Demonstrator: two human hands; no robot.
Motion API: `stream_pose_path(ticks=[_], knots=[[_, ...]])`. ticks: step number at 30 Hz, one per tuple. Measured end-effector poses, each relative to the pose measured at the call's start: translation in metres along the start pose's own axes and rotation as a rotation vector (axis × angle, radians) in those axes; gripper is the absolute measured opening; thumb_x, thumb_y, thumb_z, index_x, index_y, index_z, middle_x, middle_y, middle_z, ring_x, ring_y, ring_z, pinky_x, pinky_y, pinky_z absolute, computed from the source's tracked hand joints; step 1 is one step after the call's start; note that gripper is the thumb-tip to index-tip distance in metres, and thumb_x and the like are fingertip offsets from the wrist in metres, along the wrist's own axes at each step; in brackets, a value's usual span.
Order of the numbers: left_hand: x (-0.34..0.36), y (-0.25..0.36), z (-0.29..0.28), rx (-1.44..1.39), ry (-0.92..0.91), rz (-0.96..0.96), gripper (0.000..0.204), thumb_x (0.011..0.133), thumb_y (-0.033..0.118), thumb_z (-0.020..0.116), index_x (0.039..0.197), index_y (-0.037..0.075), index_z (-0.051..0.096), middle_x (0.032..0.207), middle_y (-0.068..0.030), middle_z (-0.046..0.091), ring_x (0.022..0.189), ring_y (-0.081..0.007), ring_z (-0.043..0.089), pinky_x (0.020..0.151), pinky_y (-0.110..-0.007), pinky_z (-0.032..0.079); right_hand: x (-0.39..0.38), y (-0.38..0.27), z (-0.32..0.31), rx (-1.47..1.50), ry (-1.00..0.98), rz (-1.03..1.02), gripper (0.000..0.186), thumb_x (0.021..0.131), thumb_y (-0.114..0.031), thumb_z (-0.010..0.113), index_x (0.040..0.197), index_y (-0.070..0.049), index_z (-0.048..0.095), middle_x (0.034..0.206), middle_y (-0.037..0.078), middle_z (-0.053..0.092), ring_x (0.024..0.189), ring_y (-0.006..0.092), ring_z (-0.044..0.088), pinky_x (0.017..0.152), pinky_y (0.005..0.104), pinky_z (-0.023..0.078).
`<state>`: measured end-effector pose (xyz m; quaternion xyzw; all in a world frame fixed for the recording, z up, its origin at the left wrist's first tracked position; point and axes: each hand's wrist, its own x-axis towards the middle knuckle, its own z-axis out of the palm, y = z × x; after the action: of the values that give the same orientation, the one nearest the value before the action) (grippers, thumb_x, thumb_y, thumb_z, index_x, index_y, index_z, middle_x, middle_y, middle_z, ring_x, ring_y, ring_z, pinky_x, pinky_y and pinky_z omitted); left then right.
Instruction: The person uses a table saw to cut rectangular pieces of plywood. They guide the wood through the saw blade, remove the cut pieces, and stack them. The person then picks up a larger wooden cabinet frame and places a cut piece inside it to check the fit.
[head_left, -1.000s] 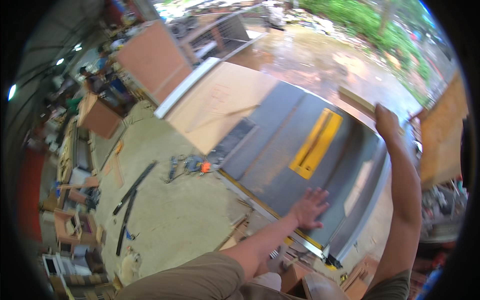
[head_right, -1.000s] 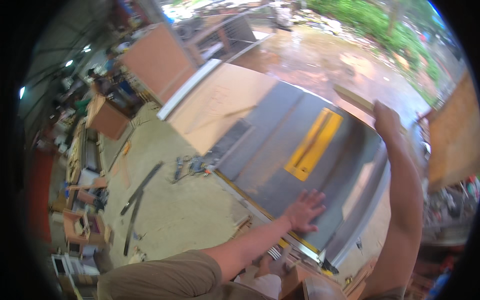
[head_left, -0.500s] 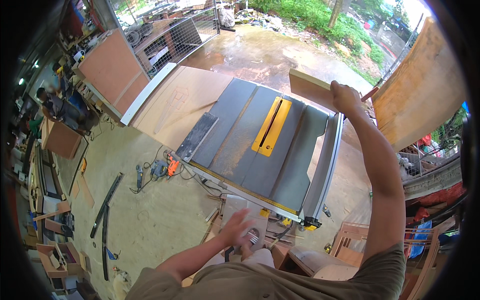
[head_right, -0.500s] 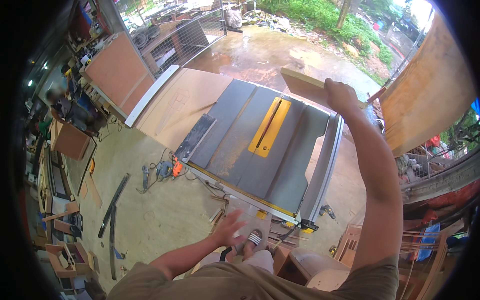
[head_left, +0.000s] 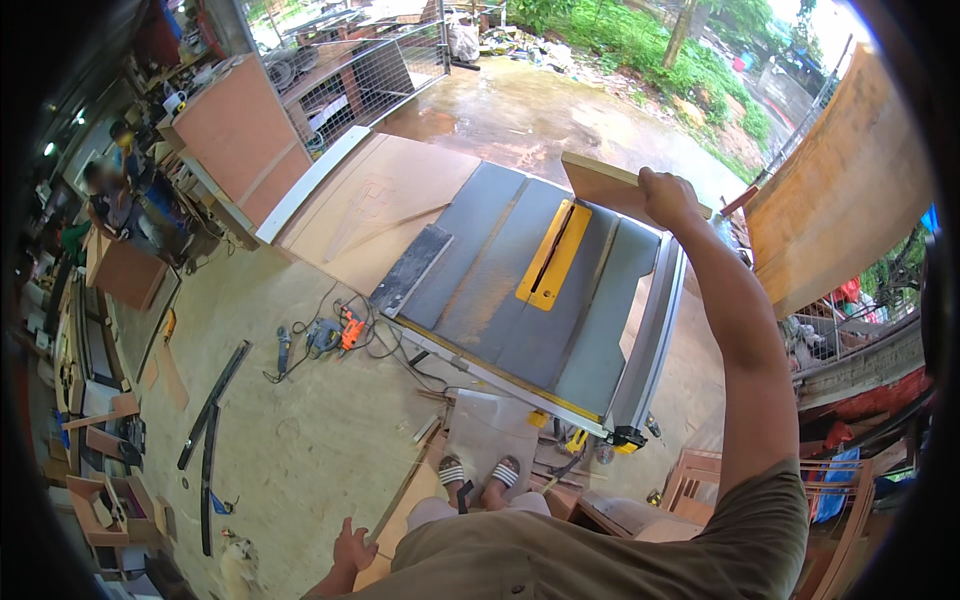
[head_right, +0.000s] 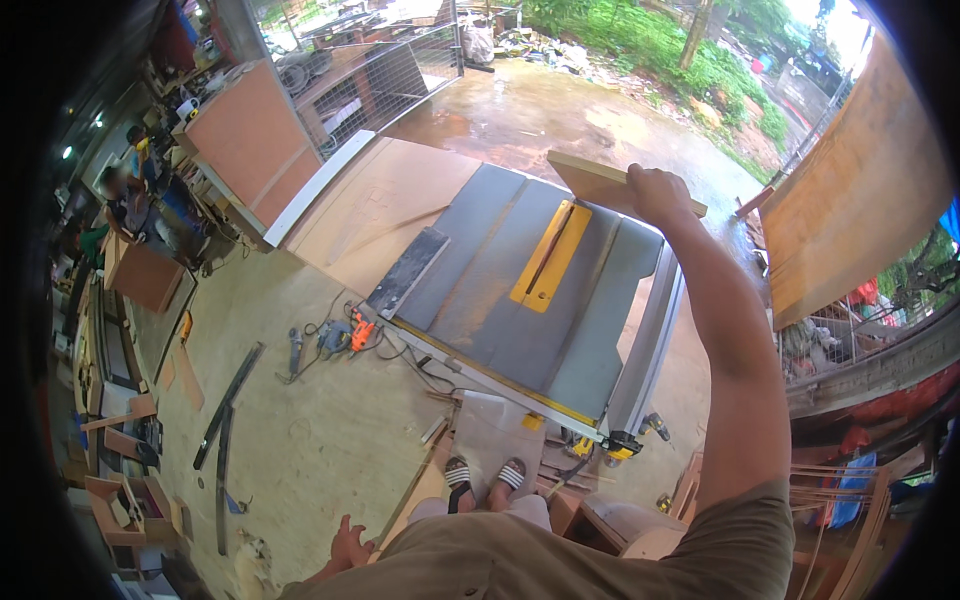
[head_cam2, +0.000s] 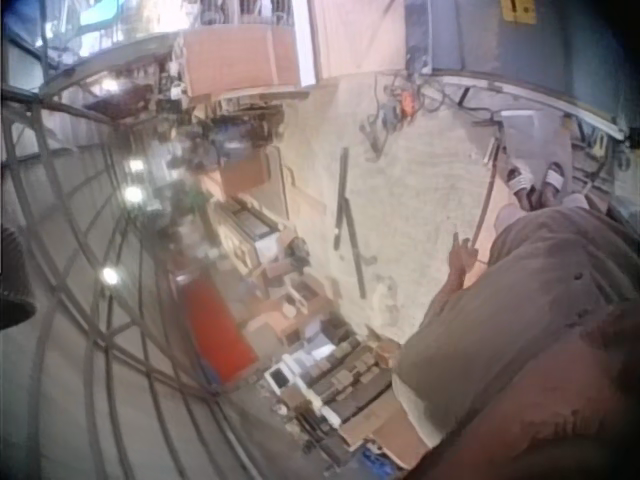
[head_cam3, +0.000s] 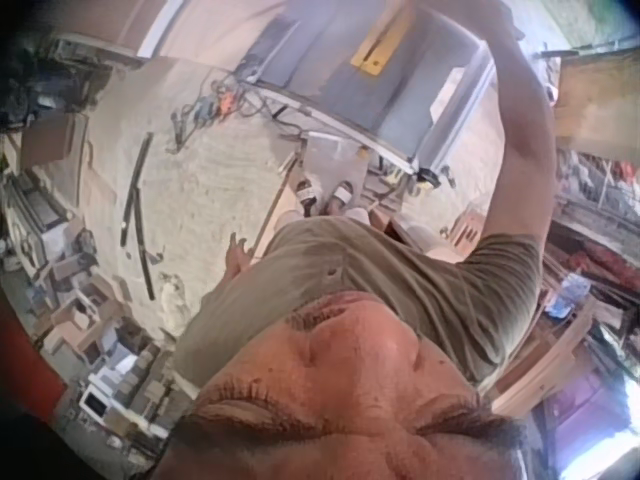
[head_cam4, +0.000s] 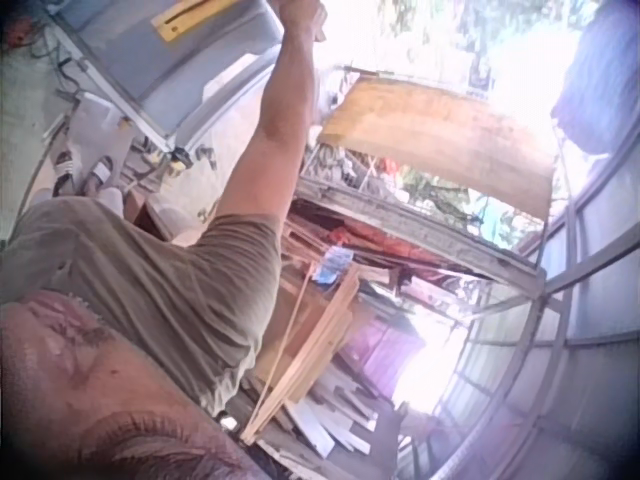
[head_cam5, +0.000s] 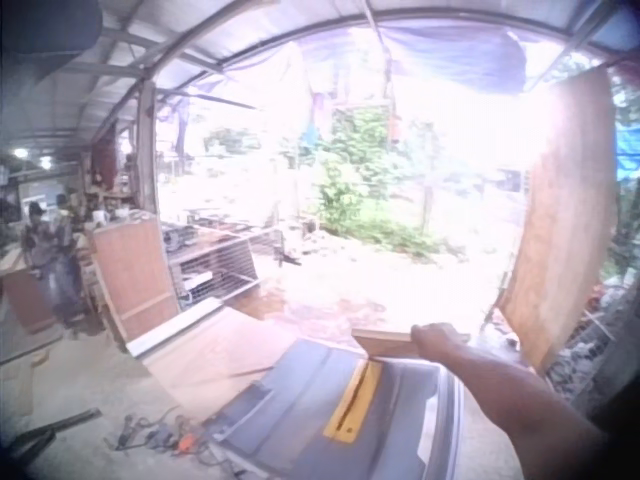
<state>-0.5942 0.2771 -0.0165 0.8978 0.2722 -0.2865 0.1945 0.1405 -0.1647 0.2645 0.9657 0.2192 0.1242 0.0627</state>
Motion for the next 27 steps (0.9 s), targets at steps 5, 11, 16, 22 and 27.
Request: stream_pose_path(ticks=[5,11,16,22,27], knots=[[-0.001,0.017,0.021,-0.066,-0.127,-0.1,0.06,0.08,0.043,0.069,0.13,0.012,0.06,0.155,-0.0218,0.026,0.122,-0.0414,0.054,0.101,-0.048,0.046,0.024,-0.035,-0.01,0.013,-0.019,-0.025,0.015,0.084,-0.011,0.056,0.098,-0.006,0.061,0.09,0.017,0.07,0.09,0.0372,0.068,0.078,0.0486,0.051],[0.015,0.023,0.02,-0.143,-0.042,-0.092,0.056,0.082,0.043,0.067,0.128,0.011,0.061,0.153,-0.0186,0.032,0.127,-0.0353,0.052,0.102,-0.044,0.045,0.052,-0.083,-0.003,0.061,0.033,-0.102,0.015,0.084,-0.011,0.056,0.098,-0.007,0.061,0.092,0.017,0.07,0.092,0.0362,0.068,0.077,0.0484,0.051],[0.008,0.018,0.013,-0.162,-0.018,-0.13,0.055,0.082,0.041,0.067,0.126,0.008,0.061,0.151,-0.0166,0.037,0.127,-0.0343,0.051,0.103,-0.043,0.045,0.069,-0.112,-0.018,0.031,0.052,-0.33,0.022,0.081,-0.006,0.058,0.103,-0.01,0.059,0.092,0.013,0.07,0.09,0.0346,0.068,0.075,0.0482,0.052],[0.016,0.004,0.032,-0.135,-0.052,-0.121,0.051,0.083,0.04,0.067,0.123,0.008,0.062,0.133,-0.0155,0.056,0.119,-0.0322,0.057,0.099,-0.043,0.047,0.057,-0.134,-0.074,0.029,0.216,-0.539,0.023,0.081,-0.004,0.058,0.103,-0.011,0.057,0.089,0.009,0.067,0.086,0.0327,0.067,0.072,0.0474,0.051],[0.061,0.029,0.012,-0.143,0.114,-0.042,0.041,0.085,0.034,0.065,0.116,0.007,0.066,0.114,-0.0148,0.067,0.108,-0.0318,0.063,0.092,-0.043,0.05,0.034,-0.126,-0.136,0.199,0.355,-0.442,0.021,0.082,-0.011,0.06,0.103,-0.011,0.055,0.088,0.012,0.068,0.084,0.0347,0.067,0.071,0.0492,0.051]])
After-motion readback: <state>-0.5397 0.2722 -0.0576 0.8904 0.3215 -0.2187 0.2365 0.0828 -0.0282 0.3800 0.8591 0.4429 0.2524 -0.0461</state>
